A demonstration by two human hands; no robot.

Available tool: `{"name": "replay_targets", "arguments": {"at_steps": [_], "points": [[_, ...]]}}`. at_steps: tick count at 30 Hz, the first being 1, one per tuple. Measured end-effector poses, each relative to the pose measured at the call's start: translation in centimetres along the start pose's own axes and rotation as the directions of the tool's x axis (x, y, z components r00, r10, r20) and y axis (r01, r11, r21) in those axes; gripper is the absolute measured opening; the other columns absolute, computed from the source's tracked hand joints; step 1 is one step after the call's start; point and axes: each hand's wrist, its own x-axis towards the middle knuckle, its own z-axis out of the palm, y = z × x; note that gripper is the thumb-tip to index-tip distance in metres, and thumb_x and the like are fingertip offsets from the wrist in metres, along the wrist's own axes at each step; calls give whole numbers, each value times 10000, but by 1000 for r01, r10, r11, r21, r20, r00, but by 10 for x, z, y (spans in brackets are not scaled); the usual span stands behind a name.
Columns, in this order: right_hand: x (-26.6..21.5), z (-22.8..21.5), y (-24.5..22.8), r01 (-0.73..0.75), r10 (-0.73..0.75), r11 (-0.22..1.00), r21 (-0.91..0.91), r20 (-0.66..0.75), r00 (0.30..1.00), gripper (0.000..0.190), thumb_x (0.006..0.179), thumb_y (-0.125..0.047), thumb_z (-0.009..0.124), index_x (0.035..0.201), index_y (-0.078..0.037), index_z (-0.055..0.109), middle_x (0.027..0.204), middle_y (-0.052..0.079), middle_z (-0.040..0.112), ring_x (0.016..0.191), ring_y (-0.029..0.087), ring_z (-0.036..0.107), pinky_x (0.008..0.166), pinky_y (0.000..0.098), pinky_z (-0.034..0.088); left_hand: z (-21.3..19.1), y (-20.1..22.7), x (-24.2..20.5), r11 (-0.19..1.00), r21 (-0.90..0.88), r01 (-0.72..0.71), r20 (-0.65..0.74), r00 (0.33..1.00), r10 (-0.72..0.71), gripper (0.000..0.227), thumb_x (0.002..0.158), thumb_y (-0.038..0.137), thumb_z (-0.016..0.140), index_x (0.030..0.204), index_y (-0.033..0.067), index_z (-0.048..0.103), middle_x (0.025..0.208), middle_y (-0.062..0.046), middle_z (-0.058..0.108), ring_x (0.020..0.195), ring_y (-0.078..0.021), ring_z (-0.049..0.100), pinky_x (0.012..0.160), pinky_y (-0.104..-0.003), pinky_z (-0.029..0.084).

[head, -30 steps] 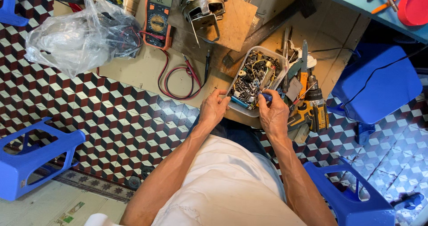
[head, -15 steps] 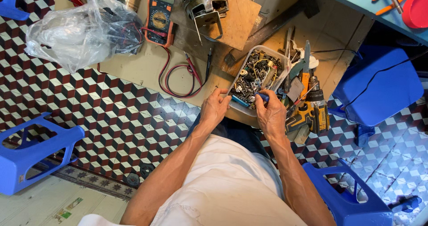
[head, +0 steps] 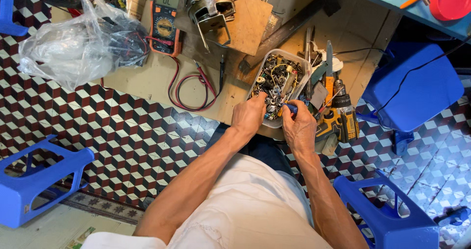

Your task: The person works on a cylindrical electrical component at a cluttered workbench. They insert a small metal pin into the component, then use a cordless drill to tighten a screw. After a brief walk around the room, they return to the bench, select a small blue component from a parts bin, insert it into the device, and use the drill again to secure it.

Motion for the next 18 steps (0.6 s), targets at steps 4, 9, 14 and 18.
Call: {"name": "replay_targets", "arguments": {"at_steps": [4, 9, 14, 18], "points": [[-6, -5, 3, -36, 37, 998, 54, -20, 999, 232, 965, -191, 701, 1091, 4, 687, 903, 180, 737, 739, 257, 738, 669, 366, 567, 45, -14, 32, 940, 304, -155, 183, 978, 102, 215, 823, 31, 653, 1037, 44, 671, 972, -170, 704, 827, -343, 741, 695, -433, 601], [-10, -9, 5, -121, 124, 984, 134, -19, 992, 233, 959, -193, 702, 1089, 0, 687, 853, 156, 736, 704, 208, 721, 665, 345, 565, 80, -34, 59, 874, 404, -268, 268, 949, 167, 128, 905, 58, 607, 948, 43, 727, 960, -197, 700, 791, -331, 752, 649, -417, 611], [-12, -14, 5, -107, 112, 982, 155, -28, 993, 221, 972, -184, 701, 1093, 1, 686, 848, 128, 731, 687, 175, 701, 650, 323, 558, 61, -33, 63, 798, 418, -434, 386, 880, 277, 127, 868, 58, 623, 937, 38, 728, 972, -206, 694, 779, -331, 750, 643, -412, 611], [-13, -21, 0, -139, 145, 969, 206, -17, 989, 199, 984, -171, 689, 1102, -10, 686, 788, 101, 717, 668, 140, 695, 617, 298, 551, 5, -19, 30, 894, 236, -381, 225, 916, 331, 111, 847, 36, 624, 926, 10, 698, 941, -180, 684, 779, -350, 729, 641, -458, 585]]}}
